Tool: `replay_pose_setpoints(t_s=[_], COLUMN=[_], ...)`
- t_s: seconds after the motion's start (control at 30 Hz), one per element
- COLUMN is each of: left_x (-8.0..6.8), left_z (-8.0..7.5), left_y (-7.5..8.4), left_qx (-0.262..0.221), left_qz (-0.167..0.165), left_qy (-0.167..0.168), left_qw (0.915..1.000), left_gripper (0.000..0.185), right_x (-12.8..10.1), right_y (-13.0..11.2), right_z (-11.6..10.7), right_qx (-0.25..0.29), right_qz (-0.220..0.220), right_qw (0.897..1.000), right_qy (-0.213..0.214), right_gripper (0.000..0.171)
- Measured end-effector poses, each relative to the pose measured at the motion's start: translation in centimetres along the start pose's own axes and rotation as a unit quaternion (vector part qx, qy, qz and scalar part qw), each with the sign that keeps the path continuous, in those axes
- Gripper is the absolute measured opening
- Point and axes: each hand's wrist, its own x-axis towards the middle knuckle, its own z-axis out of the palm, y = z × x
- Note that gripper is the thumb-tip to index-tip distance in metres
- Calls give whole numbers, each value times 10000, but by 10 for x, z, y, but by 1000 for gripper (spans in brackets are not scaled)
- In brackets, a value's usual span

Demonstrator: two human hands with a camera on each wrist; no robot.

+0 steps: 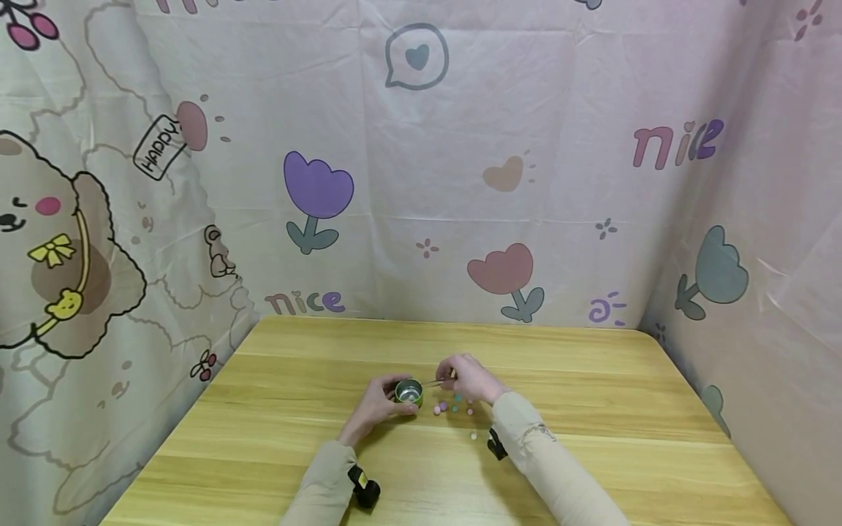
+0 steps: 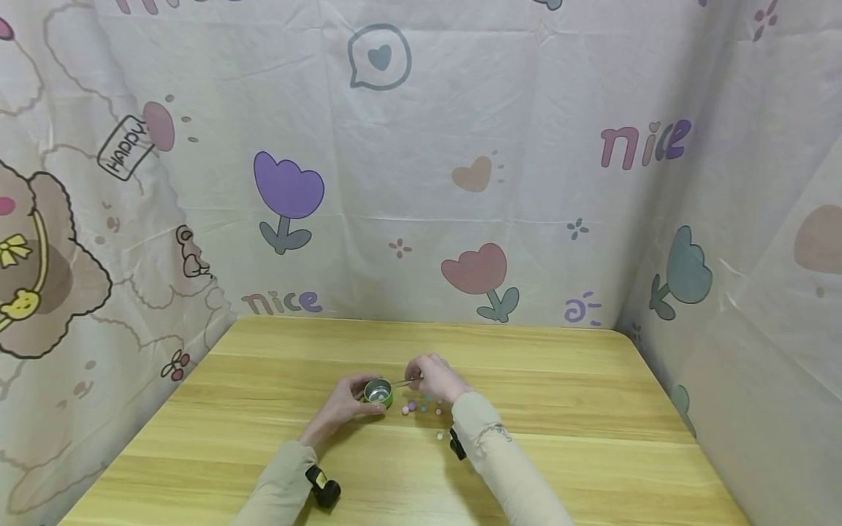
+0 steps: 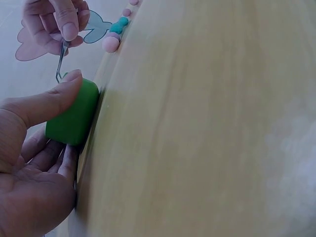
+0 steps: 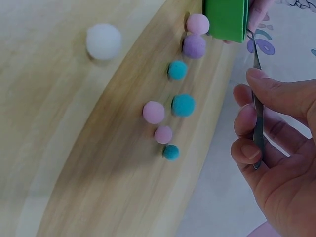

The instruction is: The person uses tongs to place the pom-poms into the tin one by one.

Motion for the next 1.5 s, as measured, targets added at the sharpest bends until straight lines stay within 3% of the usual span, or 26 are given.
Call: replay_pose_setpoints(t_s=[0.43,0.97,1.5], left_x=[-1,1,0], left_z=[0,0,-1], left_y=[0,-4,-2], left_qx=[45,78,34], left_qz=[-22,92,60], left_qy=[43,-3,12], left_qw=[10000,9999,10000], left_gripper=[67,65,65], right_x=[-14,-51,-80], right_y=[3,20,27], right_z=[-6,-11,-19], right_qx=[-16,357,204], right_qz=[-276,-146,-338], right_qw=[9994,9987,9982], right_qy=[215,339,454], right_gripper=[8,11,9])
